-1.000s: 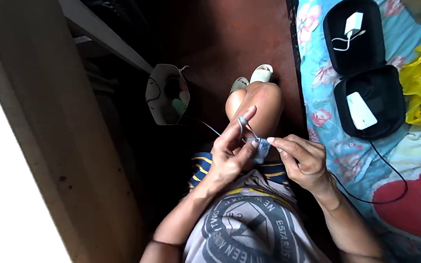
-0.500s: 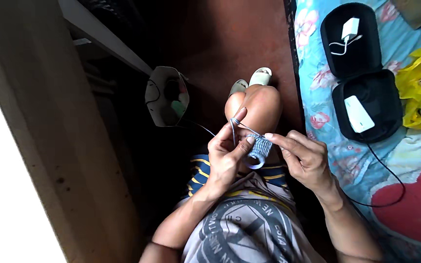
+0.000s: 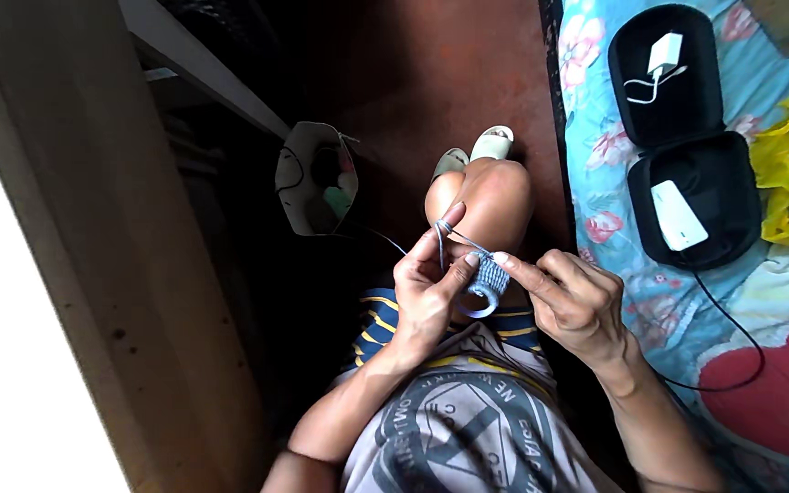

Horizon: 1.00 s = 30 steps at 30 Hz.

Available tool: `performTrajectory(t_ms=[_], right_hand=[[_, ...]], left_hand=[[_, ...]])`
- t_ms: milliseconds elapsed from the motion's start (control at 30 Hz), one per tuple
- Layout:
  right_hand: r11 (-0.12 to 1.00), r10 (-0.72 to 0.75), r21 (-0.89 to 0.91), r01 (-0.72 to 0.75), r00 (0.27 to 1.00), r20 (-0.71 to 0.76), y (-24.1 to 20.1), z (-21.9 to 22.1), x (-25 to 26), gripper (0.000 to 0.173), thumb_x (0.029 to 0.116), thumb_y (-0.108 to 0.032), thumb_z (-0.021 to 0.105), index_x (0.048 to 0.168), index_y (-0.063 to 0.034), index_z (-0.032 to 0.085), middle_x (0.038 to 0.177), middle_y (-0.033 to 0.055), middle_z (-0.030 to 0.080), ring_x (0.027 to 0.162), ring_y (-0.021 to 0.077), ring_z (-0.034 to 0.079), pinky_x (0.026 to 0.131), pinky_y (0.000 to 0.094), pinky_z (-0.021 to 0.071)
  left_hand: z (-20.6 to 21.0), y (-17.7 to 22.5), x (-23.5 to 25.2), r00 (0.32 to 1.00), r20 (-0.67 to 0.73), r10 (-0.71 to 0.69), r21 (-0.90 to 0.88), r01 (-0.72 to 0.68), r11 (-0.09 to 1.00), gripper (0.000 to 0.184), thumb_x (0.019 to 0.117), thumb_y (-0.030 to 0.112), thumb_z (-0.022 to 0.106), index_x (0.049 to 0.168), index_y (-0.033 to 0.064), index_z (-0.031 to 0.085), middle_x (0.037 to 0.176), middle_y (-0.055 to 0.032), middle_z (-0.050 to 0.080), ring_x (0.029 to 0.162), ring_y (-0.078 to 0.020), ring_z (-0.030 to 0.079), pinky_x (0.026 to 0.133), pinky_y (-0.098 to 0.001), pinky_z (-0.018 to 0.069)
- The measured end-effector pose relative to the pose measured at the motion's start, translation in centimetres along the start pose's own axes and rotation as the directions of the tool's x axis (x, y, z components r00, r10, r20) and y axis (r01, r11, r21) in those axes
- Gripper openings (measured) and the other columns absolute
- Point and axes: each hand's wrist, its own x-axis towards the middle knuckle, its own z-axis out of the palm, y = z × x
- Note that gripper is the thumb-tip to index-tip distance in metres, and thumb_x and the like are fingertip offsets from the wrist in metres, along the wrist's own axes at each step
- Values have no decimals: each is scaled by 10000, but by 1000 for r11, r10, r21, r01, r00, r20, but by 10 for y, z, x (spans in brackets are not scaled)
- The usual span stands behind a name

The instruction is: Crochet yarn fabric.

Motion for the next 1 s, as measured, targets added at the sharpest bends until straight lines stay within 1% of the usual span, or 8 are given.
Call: performTrajectory(t_ms=[533,600,667,700,800,867,900,1000], right_hand=[[915,132,384,-124,991,5,10,7,-3,311,974,-32,560,1171,-114,787,728,57,571,624,86,519,558,212,411],[916,148,377,-140,989,7,6,7,-4,308,975,-40,562,1171,-113,788,727,54,570,619,83,514,552,212,406],[899,207,390,-201,978,26,-5,6,-2,301,979,-49,564,1174,-102,786,745,56,590,624,74,519,560,208,415],[864,262,433,-255,964,45,-13,5,0,295,976,-45,565,1176,-80,779,781,53,622,646,52,535,583,190,438],[540,424,713,-447,876,228,-31,-2,13,324,979,1,564,1289,-6,659,991,15,721,769,-9,638,701,148,553],[342,459,819,-460,843,281,-30,-1,16,355,955,14,571,1306,-29,608,890,-23,689,695,-7,591,626,152,499],[389,436,819,-421,868,239,-26,0,15,341,955,9,584,1294,-24,600,895,-25,691,726,-9,616,661,152,527],[750,310,612,-251,951,10,-15,5,7,191,998,-69,606,1175,0,628,955,31,709,846,-17,660,785,140,556]], left_hand=[[-5,2,5,974,83,-212,-132,222,966,637,907,-107,589,1509,55,462,890,-79,733,739,-103,691,739,-255,588],[-2,-1,3,992,68,-108,-2,108,994,689,874,-108,617,1522,31,427,898,-53,738,736,-89,689,723,-252,590],[1,-13,-2,977,97,189,232,-207,951,643,880,-73,644,1487,-55,431,960,-48,741,789,-84,706,747,-266,611],[1,-22,-2,921,146,362,315,-390,865,561,901,-49,644,1439,-65,485,981,-84,728,814,-102,706,766,-286,615],[4,-40,-4,796,214,566,351,-603,716,361,951,5,626,1309,46,598,915,-102,690,820,-144,675,777,-310,579],[6,-34,-7,850,150,504,258,-526,810,406,954,13,647,1347,104,595,953,-49,729,863,-112,705,815,-300,599],[6,-28,-8,900,104,423,192,-435,880,475,943,9,664,1397,120,575,965,-16,744,870,-93,715,824,-295,606],[2,-9,-6,988,57,144,-12,-144,990,643,898,-67,644,1501,82,477,984,28,741,849,-65,701,815,-280,603]])
